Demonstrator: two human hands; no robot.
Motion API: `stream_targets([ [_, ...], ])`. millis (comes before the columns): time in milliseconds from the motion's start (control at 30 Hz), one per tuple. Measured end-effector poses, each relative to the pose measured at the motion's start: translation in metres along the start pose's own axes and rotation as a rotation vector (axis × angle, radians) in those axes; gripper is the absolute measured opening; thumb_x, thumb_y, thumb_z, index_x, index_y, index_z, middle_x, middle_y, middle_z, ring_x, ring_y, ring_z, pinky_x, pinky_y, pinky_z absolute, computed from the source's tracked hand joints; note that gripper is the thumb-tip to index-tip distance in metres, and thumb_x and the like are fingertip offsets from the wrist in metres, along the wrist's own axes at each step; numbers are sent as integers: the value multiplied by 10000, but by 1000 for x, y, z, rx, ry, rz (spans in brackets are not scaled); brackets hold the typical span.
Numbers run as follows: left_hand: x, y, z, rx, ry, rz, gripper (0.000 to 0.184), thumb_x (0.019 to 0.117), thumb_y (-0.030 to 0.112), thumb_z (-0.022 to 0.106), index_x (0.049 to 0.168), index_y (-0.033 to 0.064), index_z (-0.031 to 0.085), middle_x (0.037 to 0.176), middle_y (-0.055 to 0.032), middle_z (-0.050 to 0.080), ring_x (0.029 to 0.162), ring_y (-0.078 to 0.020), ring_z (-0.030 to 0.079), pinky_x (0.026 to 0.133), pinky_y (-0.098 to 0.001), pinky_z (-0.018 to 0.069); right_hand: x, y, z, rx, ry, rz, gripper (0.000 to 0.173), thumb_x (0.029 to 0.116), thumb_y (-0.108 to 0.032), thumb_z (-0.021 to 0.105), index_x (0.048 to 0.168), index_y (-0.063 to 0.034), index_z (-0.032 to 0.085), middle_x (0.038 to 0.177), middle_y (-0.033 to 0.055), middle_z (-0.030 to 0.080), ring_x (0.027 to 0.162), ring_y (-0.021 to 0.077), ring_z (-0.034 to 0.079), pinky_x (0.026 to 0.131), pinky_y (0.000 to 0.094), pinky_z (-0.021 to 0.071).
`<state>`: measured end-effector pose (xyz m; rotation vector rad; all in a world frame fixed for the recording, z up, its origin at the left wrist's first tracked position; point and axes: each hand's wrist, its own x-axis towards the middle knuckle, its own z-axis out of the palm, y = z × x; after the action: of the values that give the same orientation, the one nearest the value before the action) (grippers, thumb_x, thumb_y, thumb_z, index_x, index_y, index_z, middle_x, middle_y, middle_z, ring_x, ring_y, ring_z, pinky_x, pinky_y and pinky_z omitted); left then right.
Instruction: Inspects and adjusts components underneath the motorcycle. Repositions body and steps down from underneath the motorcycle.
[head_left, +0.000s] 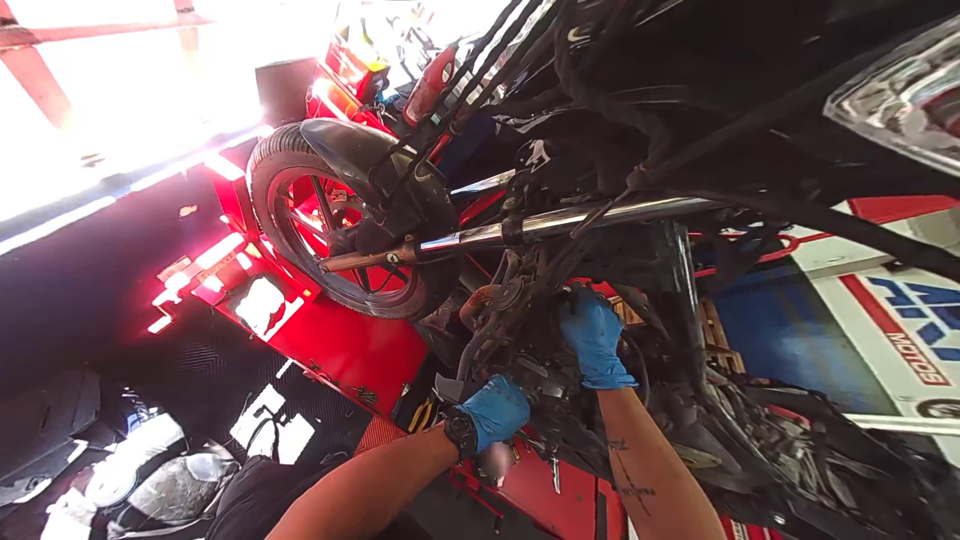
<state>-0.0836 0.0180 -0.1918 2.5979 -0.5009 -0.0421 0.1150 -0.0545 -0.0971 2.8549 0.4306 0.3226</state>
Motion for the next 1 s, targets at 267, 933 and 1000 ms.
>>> stream_targets([
  [267, -2, -5, 4, -139, 91, 60, 211, 1006, -10, 503, 1114, -88, 667, 1144, -262, 684, 1137, -407, 648, 998, -528, 505, -40, 30, -18, 333, 191, 40, 433, 1020, -341, 579, 1259, 12, 652, 1101, 233, 716, 1040, 380, 697, 921, 583, 530],
  [933, -164, -62, 69, -442, 673, -385, 409, 1049, 408, 512, 1144, 89, 750, 1119, -153, 745, 1106, -358, 691, 967, -574, 520, -368, -9, 251, 934, -1010, 423, 222, 1020, -242, 629, 1039, -28, 684, 656, -20, 507, 522, 61, 431, 484, 244, 386],
  [1000, -222, -81, 119, -536, 592, -665, 434, 1050, 400, 508, 1168, 47, 731, 1136, -183, 735, 1110, -369, 691, 983, -610, 513, -367, -14, 291, 853, -1060, 351, 254, 1018, -270, 637, 1027, -21, 684, 685, 6, 520, 555, 91, 444, 523, 285, 404],
])
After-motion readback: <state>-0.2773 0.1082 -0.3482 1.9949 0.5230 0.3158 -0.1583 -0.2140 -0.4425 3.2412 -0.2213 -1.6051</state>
